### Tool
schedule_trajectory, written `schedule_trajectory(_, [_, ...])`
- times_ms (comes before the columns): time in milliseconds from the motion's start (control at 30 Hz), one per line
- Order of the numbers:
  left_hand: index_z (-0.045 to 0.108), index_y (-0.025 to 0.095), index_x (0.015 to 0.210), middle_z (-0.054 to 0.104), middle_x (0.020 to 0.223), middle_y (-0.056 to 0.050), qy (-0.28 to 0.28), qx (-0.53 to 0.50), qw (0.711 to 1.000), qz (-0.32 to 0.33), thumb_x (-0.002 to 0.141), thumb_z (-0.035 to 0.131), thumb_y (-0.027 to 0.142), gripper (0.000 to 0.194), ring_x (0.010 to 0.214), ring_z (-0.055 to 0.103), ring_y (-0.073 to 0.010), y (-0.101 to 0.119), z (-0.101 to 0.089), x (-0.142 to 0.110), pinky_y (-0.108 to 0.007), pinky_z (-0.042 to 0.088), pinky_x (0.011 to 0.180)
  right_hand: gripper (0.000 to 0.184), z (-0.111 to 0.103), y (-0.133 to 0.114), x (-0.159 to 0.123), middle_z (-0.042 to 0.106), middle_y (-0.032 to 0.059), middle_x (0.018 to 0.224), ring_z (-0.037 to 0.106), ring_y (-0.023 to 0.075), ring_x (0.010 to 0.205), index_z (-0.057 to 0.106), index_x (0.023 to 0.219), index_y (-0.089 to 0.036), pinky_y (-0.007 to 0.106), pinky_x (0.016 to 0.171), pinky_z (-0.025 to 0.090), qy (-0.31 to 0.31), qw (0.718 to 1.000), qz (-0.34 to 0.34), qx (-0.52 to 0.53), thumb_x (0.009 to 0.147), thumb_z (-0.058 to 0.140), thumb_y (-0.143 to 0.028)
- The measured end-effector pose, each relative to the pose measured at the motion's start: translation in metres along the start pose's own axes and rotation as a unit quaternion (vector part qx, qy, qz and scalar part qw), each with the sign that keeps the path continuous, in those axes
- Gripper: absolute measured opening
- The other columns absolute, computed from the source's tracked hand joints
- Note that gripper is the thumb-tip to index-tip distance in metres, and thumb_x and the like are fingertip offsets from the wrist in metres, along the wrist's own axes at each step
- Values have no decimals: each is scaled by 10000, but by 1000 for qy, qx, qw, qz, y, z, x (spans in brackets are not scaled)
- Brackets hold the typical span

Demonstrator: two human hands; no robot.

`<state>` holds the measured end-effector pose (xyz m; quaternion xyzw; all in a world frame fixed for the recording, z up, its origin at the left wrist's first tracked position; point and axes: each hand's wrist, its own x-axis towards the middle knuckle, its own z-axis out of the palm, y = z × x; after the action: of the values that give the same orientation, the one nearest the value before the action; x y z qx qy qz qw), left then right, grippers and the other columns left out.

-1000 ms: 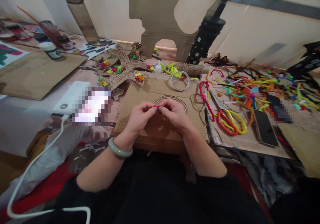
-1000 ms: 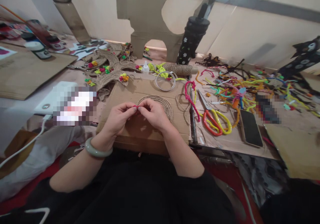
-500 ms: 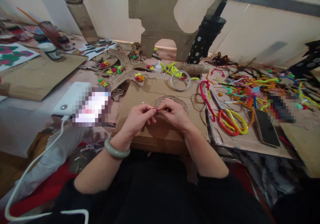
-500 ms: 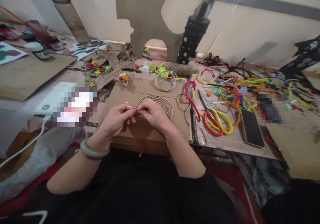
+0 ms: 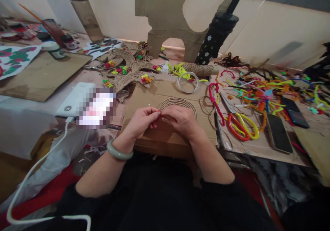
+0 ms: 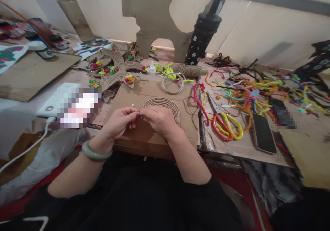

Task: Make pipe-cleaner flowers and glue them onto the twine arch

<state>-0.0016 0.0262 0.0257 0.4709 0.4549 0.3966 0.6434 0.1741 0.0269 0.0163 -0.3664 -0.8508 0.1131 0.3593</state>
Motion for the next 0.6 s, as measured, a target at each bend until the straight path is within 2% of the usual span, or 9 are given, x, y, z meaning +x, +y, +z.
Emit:
schedule_trajectory(100, [613, 149, 639, 569, 540, 18, -10, 4, 1000, -4, 623, 743, 425, 305, 401, 449, -52, 2, -1, -1, -171, 298, 376, 187, 0, -1, -1, 720, 51, 893, 638, 159, 821, 664, 913, -227, 252, 712, 439, -13, 998, -22, -54, 910, 481, -191])
schedule_trajectory(200, [608, 148, 638, 574, 548, 11, -17, 9, 1000, 0, 632, 730, 423, 301, 402, 452, -55, 3, -1, -1, -173, 305, 376, 224, 0, -4, 0, 708, 56, 846, 610, 160, 762, 662, 886, -221, 260, 685, 405, -20, 997, -11, -79, 925, 442, -204])
schedule_trajectory(267, [607, 150, 651, 579, 560, 10, -15, 14, 1000, 10, 646, 716, 418, 290, 406, 456, -56, 2, -1, -1, -175, 323, 384, 234, 0, -8, 2, 696, 61, 810, 590, 161, 727, 655, 839, -210, 267, 663, 382, -26, 997, 31, -65, 918, 436, -216])
schedule_trajectory(400, [620, 150, 708, 595, 571, 8, 1, 41, 998, 53, 699, 669, 383, 238, 434, 487, -70, -2, 0, 0, -187, 381, 428, 154, 0, -13, 6, 674, 56, 810, 570, 169, 731, 612, 789, -201, 275, 675, 366, -46, 984, 170, 20, 869, 487, -243])
schedule_trajectory(600, [667, 158, 771, 633, 593, 7, 33, 121, 984, 127, 719, 638, 269, 125, 511, 553, -114, -9, 4, 2, -231, 447, 518, 97, 1, -13, 8, 572, -2, 660, 503, 139, 608, 522, 751, -203, 256, 607, 356, -35, 963, 249, 98, 835, 490, -239])
